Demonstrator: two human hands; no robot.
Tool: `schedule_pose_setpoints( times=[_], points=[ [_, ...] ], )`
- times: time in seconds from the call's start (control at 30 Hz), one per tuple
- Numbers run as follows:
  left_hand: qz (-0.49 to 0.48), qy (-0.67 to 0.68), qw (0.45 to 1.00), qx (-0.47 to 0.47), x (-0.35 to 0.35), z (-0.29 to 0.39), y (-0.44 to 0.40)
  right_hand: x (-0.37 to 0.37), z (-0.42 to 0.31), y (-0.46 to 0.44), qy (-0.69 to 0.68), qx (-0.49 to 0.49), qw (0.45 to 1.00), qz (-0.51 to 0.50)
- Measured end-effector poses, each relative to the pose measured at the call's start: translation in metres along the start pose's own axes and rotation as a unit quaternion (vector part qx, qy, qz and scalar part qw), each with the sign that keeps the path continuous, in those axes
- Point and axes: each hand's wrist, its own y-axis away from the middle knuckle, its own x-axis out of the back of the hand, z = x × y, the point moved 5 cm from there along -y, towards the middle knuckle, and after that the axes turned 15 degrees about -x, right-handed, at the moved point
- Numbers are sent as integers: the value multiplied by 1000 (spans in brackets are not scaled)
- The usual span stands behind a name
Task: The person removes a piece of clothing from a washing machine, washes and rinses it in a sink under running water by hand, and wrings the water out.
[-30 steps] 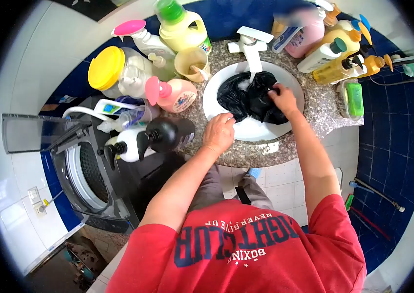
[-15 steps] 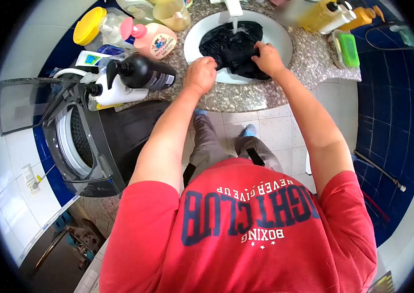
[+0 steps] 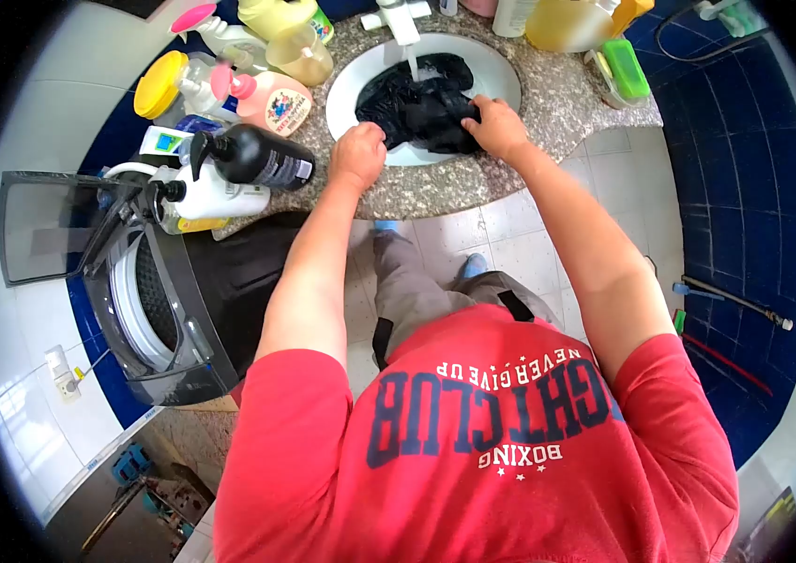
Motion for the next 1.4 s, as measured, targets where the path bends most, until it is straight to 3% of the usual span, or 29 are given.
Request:
schedule_pose_setpoints(
  times=[0.17,0.3,0.37,0.43,0.53,0.63,0.67,0.7,0.77,0.8,0.9,1.03,1.1,1.23,1.3,1.4],
  points=[
    [-14,23,1000,8,1,-1,-3,-1,-1,-5,8,-34,999,-2],
    [-105,40,993,46,-5,-2,-6,-17,1,-23,-39,-10,999,26],
    [-109,122,985,51,-10,1,-17,-15,-13,-19,-109,-73,991,15],
    [-67,302,945,102,-27,7,-32,-19,-32,-14,-189,-69,979,22],
    [-93,486,844,207,-44,13,-47,-36,-52,-5,-301,-115,946,-37],
    [-87,442,819,356,-65,-8,-37,-50,-59,7,-404,-51,906,-120],
    [-31,441,810,384,-57,-6,-33,-60,-55,2,-431,-42,883,-182],
    [-35,442,812,380,-52,-6,-37,-61,-42,-4,-435,-44,882,-176],
    [29,405,843,353,-32,-11,-41,-36,-24,-5,-398,-34,916,-40],
    [40,418,861,288,-23,-10,-54,-21,-13,-5,-358,-61,932,-7],
    [26,389,901,192,32,6,-97,10,0,-5,-351,-118,929,-2],
    [114,299,943,93,133,37,-151,40,-25,1,-262,-64,963,15],
    [137,359,920,73,172,44,-172,50,-44,4,-236,-6,968,87],
    [205,405,891,-7,244,76,-195,98,-83,3,-359,59,930,44],
    [225,434,872,-31,258,76,-197,122,-88,7,-425,86,896,99],
    [218,430,876,-29,245,72,-186,116,-72,-8,-428,95,888,141]
  ],
)
